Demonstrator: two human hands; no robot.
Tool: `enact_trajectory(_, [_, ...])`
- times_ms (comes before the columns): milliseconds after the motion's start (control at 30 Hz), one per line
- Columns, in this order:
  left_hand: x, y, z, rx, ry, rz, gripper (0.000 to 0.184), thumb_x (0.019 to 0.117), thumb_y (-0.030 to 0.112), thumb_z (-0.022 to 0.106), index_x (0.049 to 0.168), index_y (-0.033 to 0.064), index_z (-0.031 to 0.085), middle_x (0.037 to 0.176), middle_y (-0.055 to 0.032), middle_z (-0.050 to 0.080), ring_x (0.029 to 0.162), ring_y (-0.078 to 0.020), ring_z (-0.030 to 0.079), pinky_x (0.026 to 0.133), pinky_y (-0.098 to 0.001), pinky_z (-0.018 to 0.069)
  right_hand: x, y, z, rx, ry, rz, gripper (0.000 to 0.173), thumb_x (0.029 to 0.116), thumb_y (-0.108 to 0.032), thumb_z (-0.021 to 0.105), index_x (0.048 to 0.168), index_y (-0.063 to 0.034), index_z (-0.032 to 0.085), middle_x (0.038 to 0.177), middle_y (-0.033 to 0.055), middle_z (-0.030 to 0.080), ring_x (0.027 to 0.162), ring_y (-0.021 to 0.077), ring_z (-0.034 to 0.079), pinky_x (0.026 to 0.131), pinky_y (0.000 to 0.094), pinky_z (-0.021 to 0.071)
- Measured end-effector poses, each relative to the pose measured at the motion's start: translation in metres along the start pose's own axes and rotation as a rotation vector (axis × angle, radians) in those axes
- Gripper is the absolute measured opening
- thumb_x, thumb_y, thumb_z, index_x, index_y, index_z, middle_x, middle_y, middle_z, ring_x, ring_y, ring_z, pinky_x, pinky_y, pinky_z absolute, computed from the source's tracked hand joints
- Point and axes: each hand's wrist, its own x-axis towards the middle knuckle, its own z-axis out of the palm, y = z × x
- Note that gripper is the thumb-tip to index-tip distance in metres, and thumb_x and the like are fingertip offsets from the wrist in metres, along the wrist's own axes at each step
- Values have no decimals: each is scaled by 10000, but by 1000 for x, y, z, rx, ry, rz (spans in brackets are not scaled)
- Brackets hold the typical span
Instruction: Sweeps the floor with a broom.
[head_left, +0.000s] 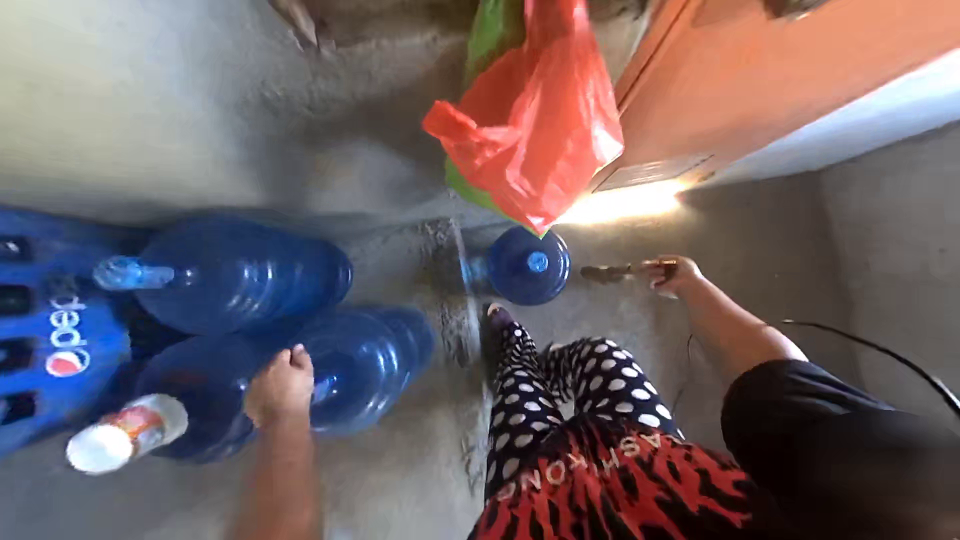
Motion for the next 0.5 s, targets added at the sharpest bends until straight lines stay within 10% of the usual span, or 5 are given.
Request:
enact_trajectory(167, [-4, 29, 9, 5, 66, 179, 307, 1048, 195, 541, 1209, -13, 699, 1223, -328, 658, 1200, -533, 593, 1031, -724, 382, 49, -38, 47, -49, -32, 53, 401, 1070, -335, 311, 766, -141, 486, 538, -41, 436, 396, 42, 382, 385, 174, 345])
enact_trajectory(367, [-38, 249, 89, -486, -277, 453, 597, 959, 345, 716, 1455, 63, 541, 1445, -236, 548, 1372, -413, 494, 1150, -591, 385, 105, -84, 90, -241, -101, -89, 345, 1067, -191, 292, 909, -29, 553, 629, 31, 567, 467, 72, 503, 435, 197, 450])
enact_trajectory(433, [-49, 332, 131, -649, -370, 427, 830, 859, 521, 778, 1511, 99, 485, 1535, -237, 455, 1433, -408, 426, 1167, -586, 375, 122, -92, 101, -212, -115, -134, 352, 1090, -345, 255, 1118, -91, 496, 870, 38, 594, 702, 93, 596, 632, 255, 542])
enact_trajectory(500, [-53, 401, 155, -743, -459, 353, 829, 862, 558, 752, 1519, 126, 490, 1587, -217, 405, 1474, -395, 378, 1185, -576, 351, 123, -99, 108, -577, -314, -375, 456, 1134, -209, 204, 1541, -11, 259, 1422, 155, 471, 1228, 144, 535, 1020, 314, 491])
